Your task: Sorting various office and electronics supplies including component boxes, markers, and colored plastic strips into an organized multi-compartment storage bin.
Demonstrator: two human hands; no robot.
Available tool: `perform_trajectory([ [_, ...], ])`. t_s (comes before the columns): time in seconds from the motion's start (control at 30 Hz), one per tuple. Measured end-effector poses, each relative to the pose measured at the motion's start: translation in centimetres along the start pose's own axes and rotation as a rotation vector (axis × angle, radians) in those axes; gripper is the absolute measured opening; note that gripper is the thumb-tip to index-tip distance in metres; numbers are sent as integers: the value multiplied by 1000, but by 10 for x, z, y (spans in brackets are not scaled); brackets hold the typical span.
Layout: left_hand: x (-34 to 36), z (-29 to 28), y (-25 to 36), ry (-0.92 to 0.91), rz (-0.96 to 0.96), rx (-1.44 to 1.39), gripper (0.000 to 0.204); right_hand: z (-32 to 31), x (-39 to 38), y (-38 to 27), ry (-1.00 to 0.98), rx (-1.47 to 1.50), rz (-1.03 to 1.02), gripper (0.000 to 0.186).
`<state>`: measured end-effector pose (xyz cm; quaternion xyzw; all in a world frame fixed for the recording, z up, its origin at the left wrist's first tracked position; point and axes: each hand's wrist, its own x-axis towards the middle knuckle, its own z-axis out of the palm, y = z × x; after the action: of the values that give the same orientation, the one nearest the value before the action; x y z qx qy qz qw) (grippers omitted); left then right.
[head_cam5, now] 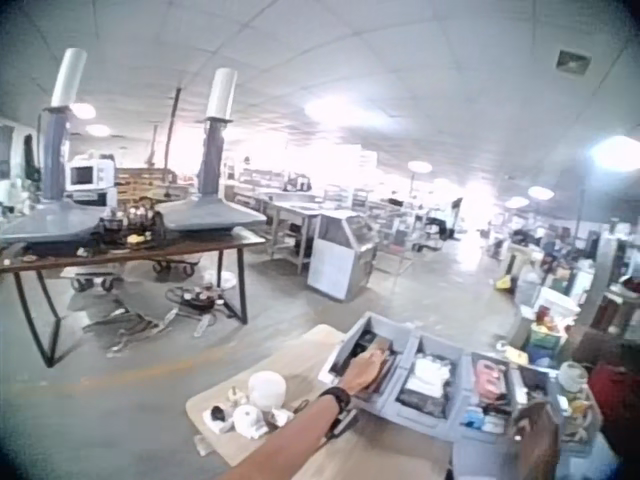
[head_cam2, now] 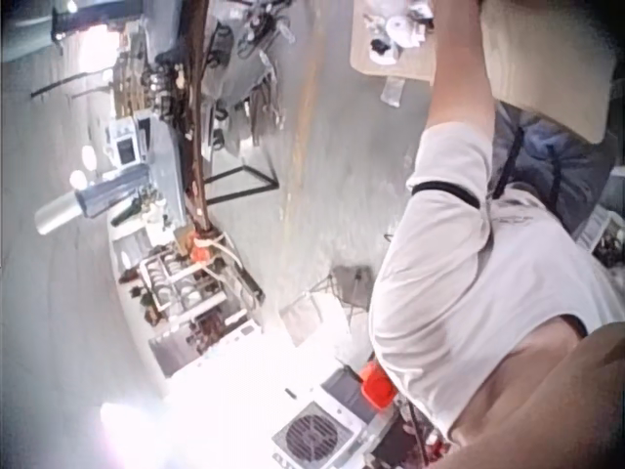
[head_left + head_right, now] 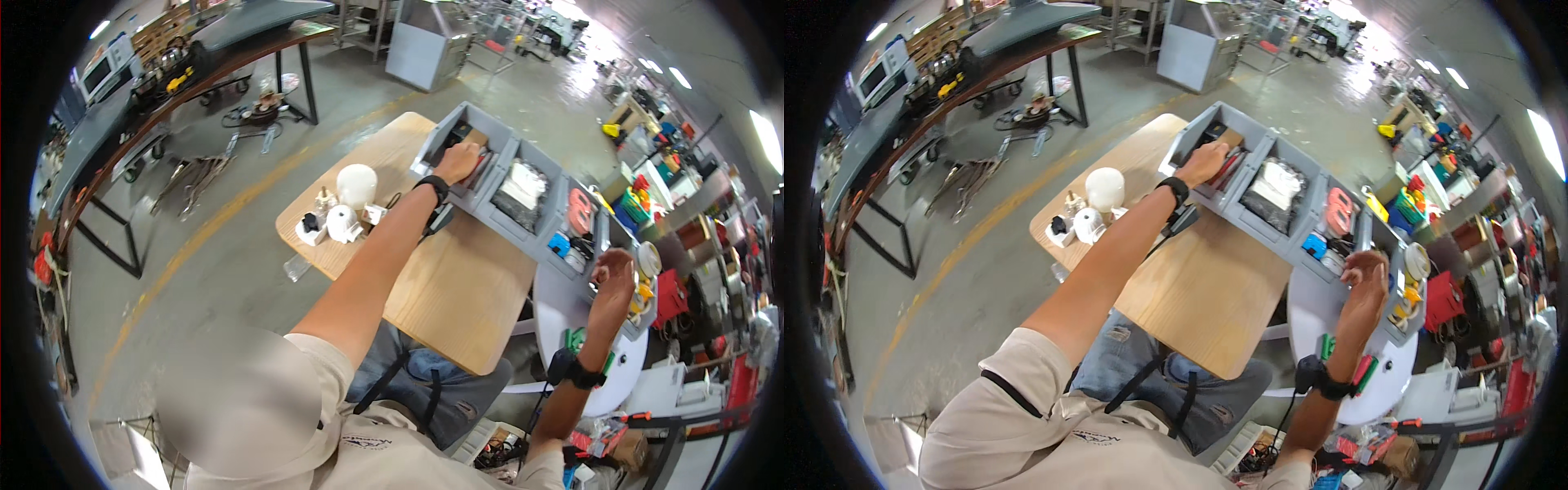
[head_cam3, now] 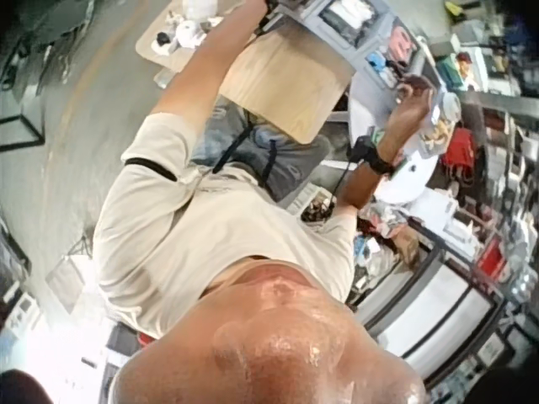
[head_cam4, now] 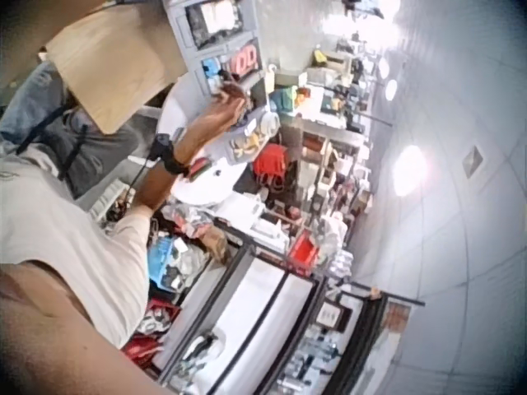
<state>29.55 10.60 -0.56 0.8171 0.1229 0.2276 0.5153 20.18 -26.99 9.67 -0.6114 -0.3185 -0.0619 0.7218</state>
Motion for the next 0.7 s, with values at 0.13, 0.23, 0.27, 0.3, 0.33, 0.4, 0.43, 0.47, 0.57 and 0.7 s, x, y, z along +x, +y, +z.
perform_trajectory([
  [0.13,9,10,-10,123,111,-241,57,0,-51,-31,132,62,60,37],
  [0.23,27,-22,-55,93,6,-519,63,9,-77,-31,113,104,128,35],
  [0.27,21,-11,-39,87,-21,-567,62,1,-88,-33,190,108,193,35],
  [0.3,14,-12,-32,69,-114,-627,57,-2,-101,-38,183,108,197,33],
  [0.33,7,-19,-26,61,-210,-683,52,-4,-109,-41,187,103,191,33],
  [0.4,-39,-35,26,-59,-247,-771,46,-11,-137,-50,237,70,224,31],
  [0.43,-62,-44,43,-131,-337,-796,41,-18,-141,-37,275,110,293,29],
  [0.47,-87,-60,62,-153,-338,-785,41,-16,-153,-41,298,113,291,29],
  [0.57,-151,-123,79,-208,-162,-798,34,-3,-169,-35,309,125,350,27],
  [0.7,-198,-179,67,-134,-101,-736,29,21,-162,-19,232,245,369,26],
])
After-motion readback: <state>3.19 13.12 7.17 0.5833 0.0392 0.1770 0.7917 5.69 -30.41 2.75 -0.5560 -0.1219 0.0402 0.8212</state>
